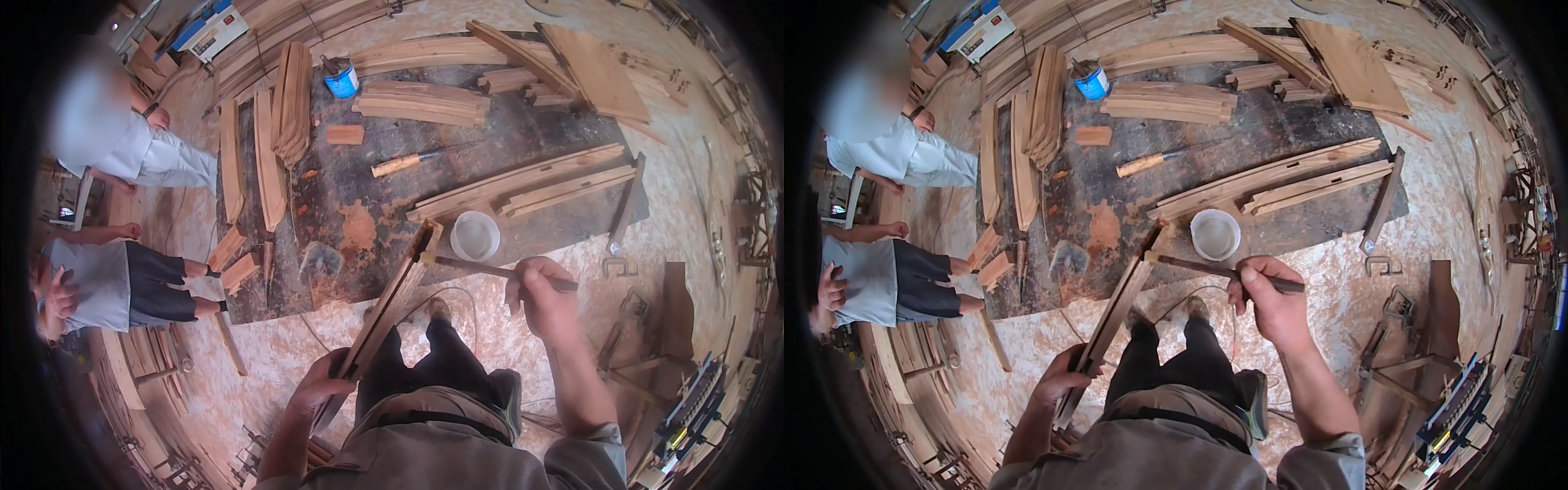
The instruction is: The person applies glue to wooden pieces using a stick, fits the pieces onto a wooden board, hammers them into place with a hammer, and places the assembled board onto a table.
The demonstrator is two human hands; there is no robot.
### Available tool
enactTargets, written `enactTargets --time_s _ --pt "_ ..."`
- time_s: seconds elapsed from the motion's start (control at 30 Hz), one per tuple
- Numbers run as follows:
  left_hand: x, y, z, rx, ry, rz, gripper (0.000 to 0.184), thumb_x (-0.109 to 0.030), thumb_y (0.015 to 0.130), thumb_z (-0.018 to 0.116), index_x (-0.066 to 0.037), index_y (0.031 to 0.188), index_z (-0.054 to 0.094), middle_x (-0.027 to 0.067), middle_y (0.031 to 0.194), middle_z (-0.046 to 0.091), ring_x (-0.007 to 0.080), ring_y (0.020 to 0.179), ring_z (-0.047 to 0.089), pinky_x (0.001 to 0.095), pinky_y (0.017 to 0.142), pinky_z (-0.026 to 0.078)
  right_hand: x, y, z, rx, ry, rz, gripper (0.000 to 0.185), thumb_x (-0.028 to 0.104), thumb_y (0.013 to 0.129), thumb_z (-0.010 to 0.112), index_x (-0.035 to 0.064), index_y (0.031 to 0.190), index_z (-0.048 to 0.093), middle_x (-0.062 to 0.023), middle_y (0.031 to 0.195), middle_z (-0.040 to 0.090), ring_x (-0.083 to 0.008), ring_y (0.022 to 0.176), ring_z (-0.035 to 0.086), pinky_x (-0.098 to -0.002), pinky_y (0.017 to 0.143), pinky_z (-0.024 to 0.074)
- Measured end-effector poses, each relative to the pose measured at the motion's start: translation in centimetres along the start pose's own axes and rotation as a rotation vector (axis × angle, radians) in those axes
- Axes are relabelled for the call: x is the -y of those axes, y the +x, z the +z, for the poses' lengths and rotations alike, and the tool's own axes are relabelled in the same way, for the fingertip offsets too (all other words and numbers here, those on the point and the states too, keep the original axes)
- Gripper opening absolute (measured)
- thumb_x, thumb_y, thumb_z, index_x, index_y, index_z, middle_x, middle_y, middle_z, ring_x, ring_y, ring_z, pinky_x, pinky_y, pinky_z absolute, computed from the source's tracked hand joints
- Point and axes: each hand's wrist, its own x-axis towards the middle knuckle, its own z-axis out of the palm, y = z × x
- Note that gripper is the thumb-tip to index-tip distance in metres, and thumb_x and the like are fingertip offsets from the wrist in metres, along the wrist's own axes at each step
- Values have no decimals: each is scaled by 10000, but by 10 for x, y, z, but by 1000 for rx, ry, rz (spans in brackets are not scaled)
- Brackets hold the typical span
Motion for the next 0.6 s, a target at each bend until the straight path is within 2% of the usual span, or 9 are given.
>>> enactTargets --time_s 0.13,0.27,0.37,0.5,0.6 --pt "4 -1 -5 21 12 5 754 -111 672 724 71 1337 420 117 1135 620 216 1043 610 340 937 468 -4 10 -9 -49 -77 -19 251 214 947 619 -35 950 592 -134 753 634 -166 605 589 -273 509 475" --pt "4 -5 -1 22 0 9 760 -114 655 734 70 1326 429 123 1138 619 220 1043 611 342 940 468 2 8 -5 -27 53 -82 257 222 946 623 -31 952 579 -138 750 635 -175 592 589 -277 497 475" --pt "5 -7 -2 30 -14 17 768 -111 642 737 71 1323 432 128 1137 619 224 1043 611 346 941 470 -2 8 -4 24 -2 25 262 226 945 625 -32 947 578 -138 749 634 -175 588 589 -276 496 475" --pt "8 -11 -2 25 -36 29 781 -111 631 739 75 1323 430 133 1138 617 228 1042 611 351 943 472 -7 28 -11 -123 5 -26 276 258 946 625 -14 933 577 -128 745 631 -165 560 585 -270 483 471" --pt "8 -12 -3 14 -43 41 782 -120 623 744 77 1316 439 129 1126 622 224 1028 613 348 938 473 2 22 -3 -35 85 -40 294 280 949 619 -10 924 574 -125 746 635 -165 564 591 -267 473 468"
